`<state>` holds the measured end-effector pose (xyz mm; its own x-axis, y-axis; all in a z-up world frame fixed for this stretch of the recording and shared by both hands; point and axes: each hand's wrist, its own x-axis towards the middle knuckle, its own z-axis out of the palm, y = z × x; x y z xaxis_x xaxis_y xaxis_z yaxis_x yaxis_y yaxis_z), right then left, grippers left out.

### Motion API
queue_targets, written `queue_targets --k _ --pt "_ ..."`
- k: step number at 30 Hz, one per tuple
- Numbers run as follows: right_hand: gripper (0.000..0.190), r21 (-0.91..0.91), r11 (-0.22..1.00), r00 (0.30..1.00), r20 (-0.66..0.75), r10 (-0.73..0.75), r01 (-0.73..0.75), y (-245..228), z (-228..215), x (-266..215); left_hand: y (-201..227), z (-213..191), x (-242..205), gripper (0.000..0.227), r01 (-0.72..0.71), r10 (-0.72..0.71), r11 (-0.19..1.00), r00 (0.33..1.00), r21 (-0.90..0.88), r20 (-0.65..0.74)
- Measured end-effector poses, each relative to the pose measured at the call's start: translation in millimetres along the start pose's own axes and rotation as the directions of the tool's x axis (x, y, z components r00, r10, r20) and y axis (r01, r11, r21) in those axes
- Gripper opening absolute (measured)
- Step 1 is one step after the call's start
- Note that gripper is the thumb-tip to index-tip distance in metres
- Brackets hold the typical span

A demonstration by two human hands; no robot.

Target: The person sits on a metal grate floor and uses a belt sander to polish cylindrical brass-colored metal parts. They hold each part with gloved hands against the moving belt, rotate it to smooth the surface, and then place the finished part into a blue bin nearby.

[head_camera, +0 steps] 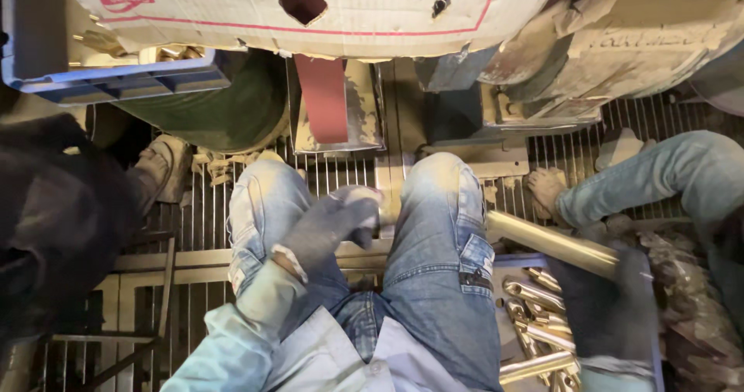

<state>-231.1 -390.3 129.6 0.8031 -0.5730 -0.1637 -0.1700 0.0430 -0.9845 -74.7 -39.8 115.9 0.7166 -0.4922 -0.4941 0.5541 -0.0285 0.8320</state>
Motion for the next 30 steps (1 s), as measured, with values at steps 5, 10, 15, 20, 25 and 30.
queue_targets --k 5,10,15,20,25,30 --pt "0.045 0.589 0.694 0.899 0.384 0.210 -0.413 -41 127 -27 1 35 -24 0.032 -0.149 0.130 0.975 0.984 -0.165 -0.118" --pt "0.052 0.035 0.922 0.759 0.581 0.295 -0.385 -54 164 -31 -6 -1 -59 0.038 -0.098 0.038 0.974 0.960 -0.205 -0.278" --pt "0.050 -0.202 0.977 0.777 0.604 0.177 -0.066 -48 172 -17 2 -25 -74 0.036 -0.036 -0.045 0.850 0.989 -0.525 -0.141" --pt "0.048 -0.280 0.957 0.763 0.601 0.236 -0.075 -40 175 37 13 -40 -12 0.034 -0.243 0.263 0.950 0.961 0.194 -0.086" --pt "0.042 -0.245 0.956 0.812 0.516 0.272 -0.165 -16 188 64 -13 -35 59 0.028 -0.081 0.053 0.907 0.996 -0.413 -0.078" --pt "0.048 -0.120 0.920 0.807 0.446 0.387 -0.374 4 196 73 -35 -44 95 0.022 0.019 -0.088 0.932 0.981 -0.363 -0.173"
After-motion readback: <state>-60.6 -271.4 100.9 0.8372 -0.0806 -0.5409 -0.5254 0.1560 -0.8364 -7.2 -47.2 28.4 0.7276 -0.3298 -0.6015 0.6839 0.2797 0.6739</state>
